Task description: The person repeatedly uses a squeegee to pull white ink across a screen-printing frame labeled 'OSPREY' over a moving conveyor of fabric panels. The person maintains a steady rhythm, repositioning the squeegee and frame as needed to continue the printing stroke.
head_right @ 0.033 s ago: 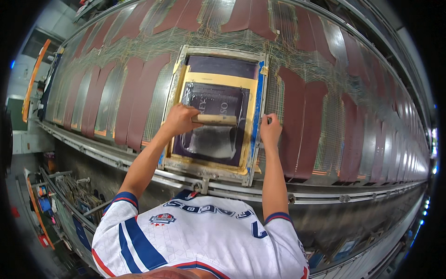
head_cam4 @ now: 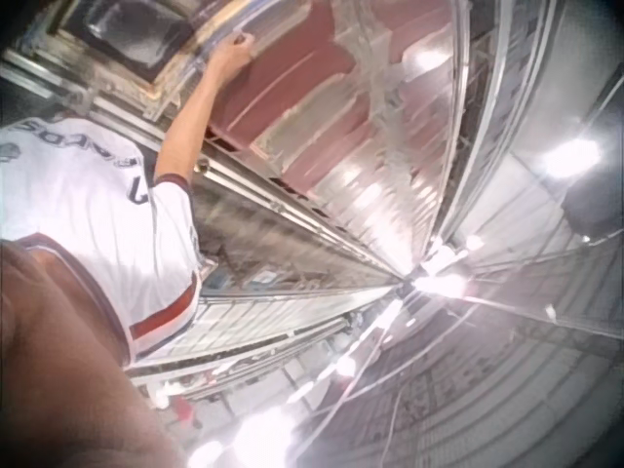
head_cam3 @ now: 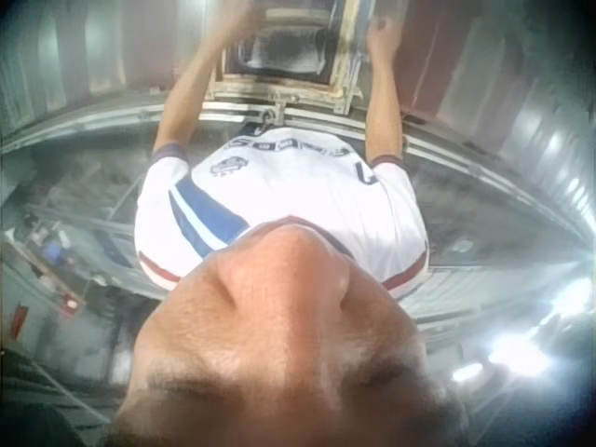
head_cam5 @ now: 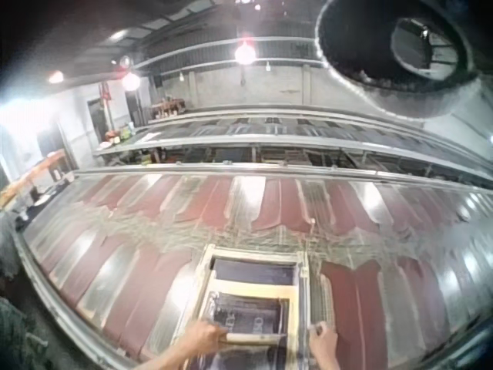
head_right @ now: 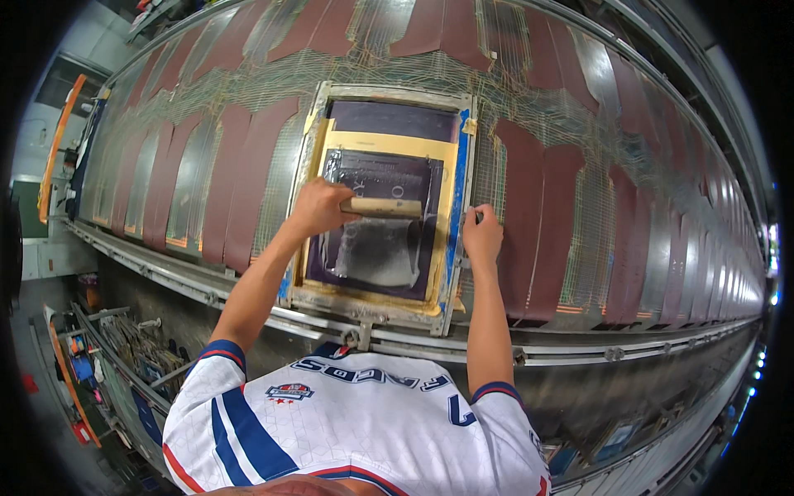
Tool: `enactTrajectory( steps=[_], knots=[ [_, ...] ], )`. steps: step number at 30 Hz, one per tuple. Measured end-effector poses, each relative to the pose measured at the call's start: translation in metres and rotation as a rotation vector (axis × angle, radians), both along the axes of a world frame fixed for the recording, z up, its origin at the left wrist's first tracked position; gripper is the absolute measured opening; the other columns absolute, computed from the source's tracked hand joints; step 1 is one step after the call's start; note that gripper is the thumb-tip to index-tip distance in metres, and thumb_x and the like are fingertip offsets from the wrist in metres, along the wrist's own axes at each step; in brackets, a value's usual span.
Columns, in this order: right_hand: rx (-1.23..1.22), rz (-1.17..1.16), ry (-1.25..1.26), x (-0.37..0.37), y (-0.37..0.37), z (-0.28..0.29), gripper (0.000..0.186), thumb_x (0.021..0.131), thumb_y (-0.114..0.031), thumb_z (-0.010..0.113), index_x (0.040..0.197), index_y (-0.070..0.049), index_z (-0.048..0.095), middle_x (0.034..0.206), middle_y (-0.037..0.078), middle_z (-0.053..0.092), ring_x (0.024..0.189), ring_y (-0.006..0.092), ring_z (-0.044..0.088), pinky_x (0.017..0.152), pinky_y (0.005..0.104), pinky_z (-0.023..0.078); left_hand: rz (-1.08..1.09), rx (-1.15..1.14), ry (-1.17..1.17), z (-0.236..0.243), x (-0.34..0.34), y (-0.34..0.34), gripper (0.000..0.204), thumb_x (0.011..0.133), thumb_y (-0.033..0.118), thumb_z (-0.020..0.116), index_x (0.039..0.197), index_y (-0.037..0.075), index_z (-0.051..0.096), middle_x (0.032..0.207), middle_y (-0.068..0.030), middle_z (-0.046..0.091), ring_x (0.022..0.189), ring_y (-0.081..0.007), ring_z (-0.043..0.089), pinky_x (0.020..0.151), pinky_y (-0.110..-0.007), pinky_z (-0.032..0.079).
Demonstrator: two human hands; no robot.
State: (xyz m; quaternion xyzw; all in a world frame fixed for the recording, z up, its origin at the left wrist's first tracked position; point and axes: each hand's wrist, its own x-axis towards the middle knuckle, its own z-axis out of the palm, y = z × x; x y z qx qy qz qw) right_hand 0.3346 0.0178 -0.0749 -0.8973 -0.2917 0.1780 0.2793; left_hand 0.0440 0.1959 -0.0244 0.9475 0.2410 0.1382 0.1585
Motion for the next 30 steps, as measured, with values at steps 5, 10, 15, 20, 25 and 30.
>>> enactTrajectory(
  steps=[5, 10, 15, 20, 25, 30],
  knots=[
    [0.370, 0.549, 0.031, 0.022, 0.096, 0.046, 0.045, 0.088, -0.046, 0.075, 0.107, -0.005, 0.073, 0.105, 0.015, 0.073, 0.107, 0.0359, 0.064, 0.096, 0.0447, 0.049, 0.026, -0.034, 0.207, 0.009, 0.057, 0.090, 0.034, 0.065, 0.038, 0.090, 0.079, 0.012, 0.074, 0.073, -0.0109, 0.071, 0.076, -0.0362, 0.070, 0.073, -0.046, 0.055],
    [-0.174, 0.946, -0.267, 0.009, 0.179, 0.061, 0.044, 0.080, -0.042, 0.082, 0.106, -0.007, 0.075, 0.097, 0.016, 0.074, 0.098, 0.0320, 0.069, 0.087, 0.0421, 0.052, -0.028, -0.027, 0.112, -0.004, 0.083, 0.125, 0.041, 0.060, 0.040, 0.092, 0.082, 0.009, 0.074, 0.071, -0.0128, 0.069, 0.074, -0.0377, 0.068, 0.068, -0.047, 0.052],
    [-0.161, 0.913, -0.180, -0.004, 0.173, 0.054, 0.034, 0.073, -0.034, 0.086, 0.095, -0.009, 0.078, 0.081, 0.016, 0.074, 0.075, 0.0323, 0.072, 0.070, 0.0424, 0.055, 0.013, 0.003, 0.139, -0.007, 0.075, 0.115, 0.039, 0.062, 0.042, 0.090, 0.082, 0.012, 0.075, 0.074, -0.0116, 0.071, 0.076, -0.0366, 0.069, 0.071, -0.048, 0.053],
    [-0.090, 1.018, -0.282, -0.067, 0.062, 0.038, 0.022, 0.069, -0.025, 0.084, 0.084, -0.012, 0.074, 0.077, 0.013, 0.070, 0.077, 0.0331, 0.069, 0.078, 0.0431, 0.055, -0.008, 0.002, 0.121, -0.022, -0.001, -0.005, 0.033, 0.065, 0.037, 0.092, 0.075, 0.016, 0.068, 0.070, -0.0050, 0.068, 0.071, -0.0270, 0.068, 0.078, -0.043, 0.051],
    [-0.049, 1.013, -0.211, -0.116, -0.020, 0.053, 0.023, 0.074, -0.023, 0.083, 0.092, -0.011, 0.076, 0.082, 0.011, 0.070, 0.089, 0.0305, 0.066, 0.085, 0.0435, 0.048, -0.002, -0.055, 0.055, -0.013, -0.050, -0.089, 0.032, 0.062, 0.033, 0.090, 0.079, 0.014, 0.070, 0.076, -0.0019, 0.069, 0.072, -0.0245, 0.067, 0.073, -0.040, 0.044],
    [-0.183, 0.958, -0.126, -0.080, 0.048, 0.062, 0.027, 0.073, -0.028, 0.084, 0.092, -0.011, 0.075, 0.084, 0.013, 0.073, 0.086, 0.0342, 0.071, 0.079, 0.0462, 0.054, -0.041, -0.017, 0.102, -0.005, -0.012, -0.017, 0.027, 0.067, 0.034, 0.087, 0.080, 0.015, 0.073, 0.074, -0.0059, 0.071, 0.074, -0.0270, 0.070, 0.082, -0.041, 0.047]
  ],
)
